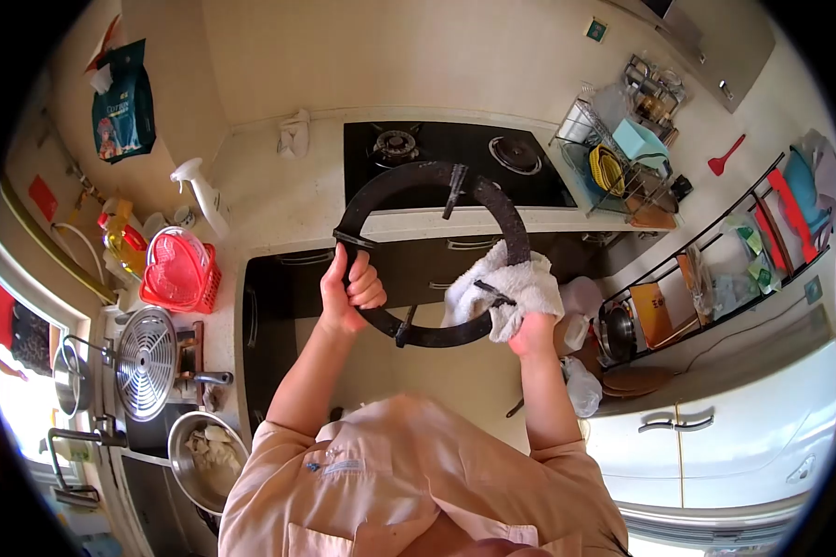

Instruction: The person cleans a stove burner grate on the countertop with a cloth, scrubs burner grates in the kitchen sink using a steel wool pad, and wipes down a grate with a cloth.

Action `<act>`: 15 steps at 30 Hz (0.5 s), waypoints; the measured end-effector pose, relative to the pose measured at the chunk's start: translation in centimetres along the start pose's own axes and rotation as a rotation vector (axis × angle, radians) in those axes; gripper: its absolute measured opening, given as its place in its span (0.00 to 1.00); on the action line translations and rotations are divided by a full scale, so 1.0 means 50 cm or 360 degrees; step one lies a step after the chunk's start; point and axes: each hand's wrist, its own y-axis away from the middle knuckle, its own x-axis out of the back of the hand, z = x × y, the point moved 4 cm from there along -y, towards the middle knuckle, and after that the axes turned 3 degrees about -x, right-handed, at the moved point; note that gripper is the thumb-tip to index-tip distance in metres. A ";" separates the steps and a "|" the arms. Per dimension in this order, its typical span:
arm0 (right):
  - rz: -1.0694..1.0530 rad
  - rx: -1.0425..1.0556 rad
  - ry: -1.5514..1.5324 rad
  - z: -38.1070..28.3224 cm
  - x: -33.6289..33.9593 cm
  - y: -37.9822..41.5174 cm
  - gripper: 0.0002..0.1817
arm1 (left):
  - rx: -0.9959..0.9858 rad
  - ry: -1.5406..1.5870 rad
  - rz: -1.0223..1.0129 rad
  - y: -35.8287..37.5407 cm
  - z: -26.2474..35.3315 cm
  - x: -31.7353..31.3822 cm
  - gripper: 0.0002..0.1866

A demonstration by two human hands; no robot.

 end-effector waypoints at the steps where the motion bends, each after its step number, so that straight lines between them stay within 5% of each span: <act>1: -0.0033 -0.0002 0.0099 0.003 -0.003 0.001 0.13 | 0.0037 0.0018 -0.0014 -0.004 0.007 0.011 0.26; 3: -0.0099 -0.0012 0.0305 0.010 -0.003 0.000 0.13 | 0.0115 -0.0012 -0.0034 -0.009 0.025 0.025 0.26; 7: 0.0175 -0.0090 0.1992 0.017 0.077 -0.039 0.20 | 0.0279 -0.0272 -0.0135 -0.003 0.062 0.017 0.26; 9: 0.0003 0.0681 0.1967 -0.006 0.061 -0.070 0.20 | 0.0310 -0.0426 -0.0098 0.010 0.073 -0.010 0.26; 15: -0.0322 0.1075 0.2340 -0.060 -0.142 -0.080 0.29 | 0.0455 -0.0976 -0.0142 0.036 0.059 -0.107 0.22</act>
